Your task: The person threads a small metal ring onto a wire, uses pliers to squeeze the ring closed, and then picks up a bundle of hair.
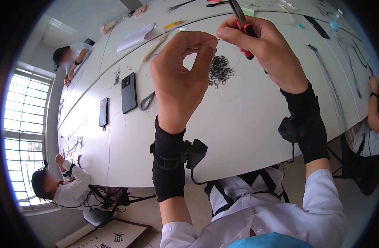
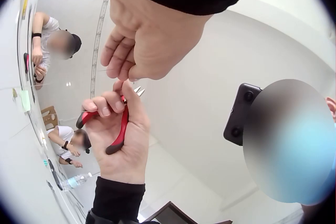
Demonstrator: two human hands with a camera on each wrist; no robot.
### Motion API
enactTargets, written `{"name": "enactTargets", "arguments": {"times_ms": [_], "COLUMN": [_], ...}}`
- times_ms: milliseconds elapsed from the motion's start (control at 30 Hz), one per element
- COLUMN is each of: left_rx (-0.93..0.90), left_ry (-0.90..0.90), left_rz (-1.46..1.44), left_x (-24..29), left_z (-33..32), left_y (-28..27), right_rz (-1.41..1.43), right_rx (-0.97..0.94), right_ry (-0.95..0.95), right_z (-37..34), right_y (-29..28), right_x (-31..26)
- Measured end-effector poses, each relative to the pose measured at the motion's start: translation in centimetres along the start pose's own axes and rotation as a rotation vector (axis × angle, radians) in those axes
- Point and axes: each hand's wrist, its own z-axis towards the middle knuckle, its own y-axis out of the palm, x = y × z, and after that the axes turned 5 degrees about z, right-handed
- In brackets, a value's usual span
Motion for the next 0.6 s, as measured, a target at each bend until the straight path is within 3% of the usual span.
{"name": "enactTargets", "arguments": {"times_ms": [267, 367, 500, 600], "left_rx": [0.067, 0.153, 0.189, 0.141], "left_ry": [-0.038, -0.031, 0.060, 0.076], "left_rz": [-0.118, -0.097, 0.069, 0.133], "left_x": [0.1, 0.1, -1.3, -1.4], "left_z": [0.1, 0.3, 0.4, 0.2], "left_y": [-0.1, -0.1, 0.0, 0.2], "right_rz": [0.059, -0.079, -0.529, -0.546], "right_rx": [-0.034, 0.025, 0.154, 0.137], "right_ry": [-0.015, -0.056, -0.561, -0.569], "right_z": [-0.3, -0.7, -1.0, -0.8], "right_y": [0.8, 1.8, 2.2, 1.3], "right_x": [-0.2, -0.5, -0.4, -0.5]}}
